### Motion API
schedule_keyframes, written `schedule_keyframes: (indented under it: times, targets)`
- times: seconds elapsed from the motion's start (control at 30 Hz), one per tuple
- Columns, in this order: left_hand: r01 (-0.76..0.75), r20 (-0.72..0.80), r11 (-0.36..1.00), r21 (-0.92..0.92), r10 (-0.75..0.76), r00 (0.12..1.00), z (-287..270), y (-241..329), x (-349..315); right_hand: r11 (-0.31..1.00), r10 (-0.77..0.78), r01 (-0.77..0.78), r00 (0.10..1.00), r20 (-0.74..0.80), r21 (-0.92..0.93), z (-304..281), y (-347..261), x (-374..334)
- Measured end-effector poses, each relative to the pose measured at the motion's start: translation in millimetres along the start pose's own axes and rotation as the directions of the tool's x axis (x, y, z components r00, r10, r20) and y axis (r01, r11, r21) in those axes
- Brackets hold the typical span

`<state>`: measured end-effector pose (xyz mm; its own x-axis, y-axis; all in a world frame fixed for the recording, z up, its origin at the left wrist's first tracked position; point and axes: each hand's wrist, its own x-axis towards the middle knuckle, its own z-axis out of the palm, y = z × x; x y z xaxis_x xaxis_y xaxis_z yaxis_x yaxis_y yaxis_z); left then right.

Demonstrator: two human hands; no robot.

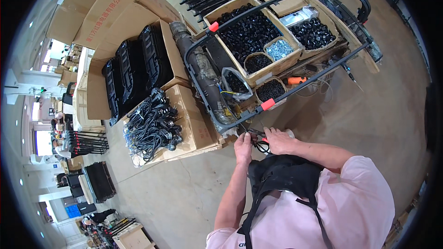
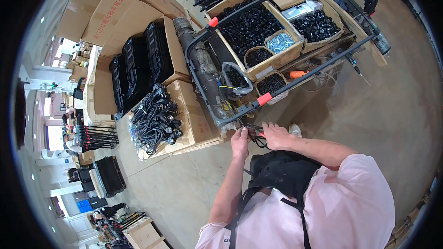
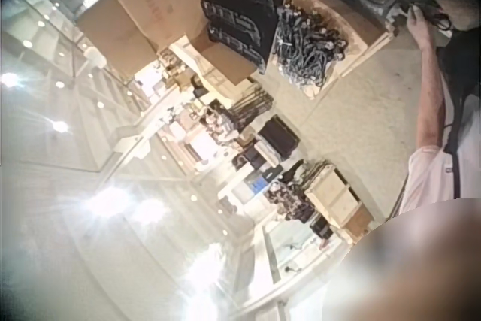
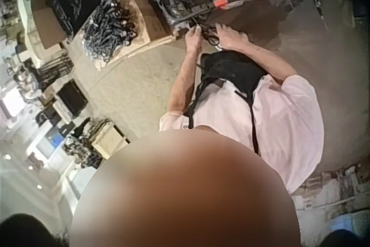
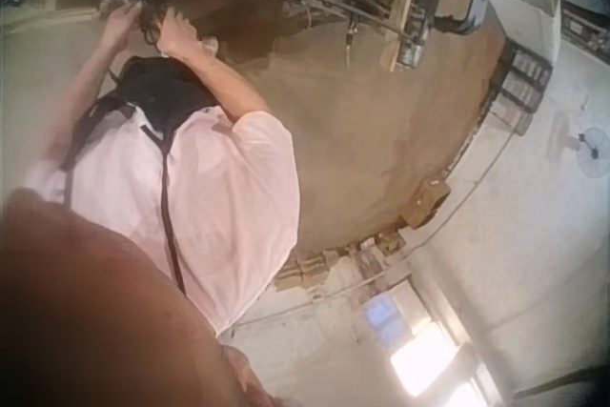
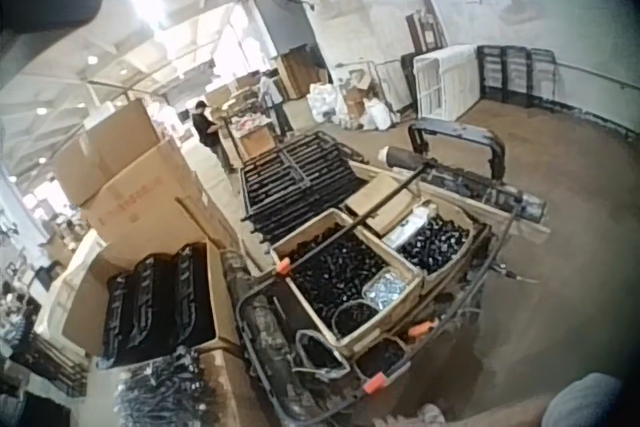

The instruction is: Assembling plastic components of a power tool using an electric screwdriver.

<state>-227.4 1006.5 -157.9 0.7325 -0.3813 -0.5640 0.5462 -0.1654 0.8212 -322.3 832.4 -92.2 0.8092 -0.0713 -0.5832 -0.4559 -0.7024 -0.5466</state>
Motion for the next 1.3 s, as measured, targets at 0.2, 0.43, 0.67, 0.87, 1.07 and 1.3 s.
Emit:
schedule_keyframes:
  times: [0.2, 0.43, 0.67, 0.87, 1.07, 1.3]
  targets:
    - [-0.001, -0.098, 0.999, 0.045, 0.006, 0.995, 13, -3, 0, 0.999, -0.047, 0.047, 0.998, 0.05, 0.017, -1, 9, 14]
    - [-0.042, -0.133, 0.98, 0.196, 0.069, 0.989, 15, -5, 4, 0.969, -0.167, 0.152, 0.984, -0.062, -0.196, 3, 12, 14]
    - [-0.168, 0.012, 0.957, 0.237, 0.17, 0.985, 3, 0, 4, 0.97, -0.188, 0.166, 0.975, -0.114, -0.177, -6, 7, -14]
    - [-0.242, 0.216, 0.914, 0.326, 0.177, 0.96, -28, 16, 8, 0.987, -0.15, 0.132, 0.957, -0.248, -0.09, 8, -17, -25]
    - [-0.401, 0.208, 0.411, 0.819, 0.439, 0.874, -42, 108, 19, 0.993, -0.052, 0.009, 0.926, -0.375, -0.118, 23, -49, -33]
    - [-0.441, 0.527, -0.295, 0.848, 0.381, 0.759, -34, 133, 82, 0.988, -0.011, -0.076, 0.826, -0.564, -0.132, 48, -83, -22]
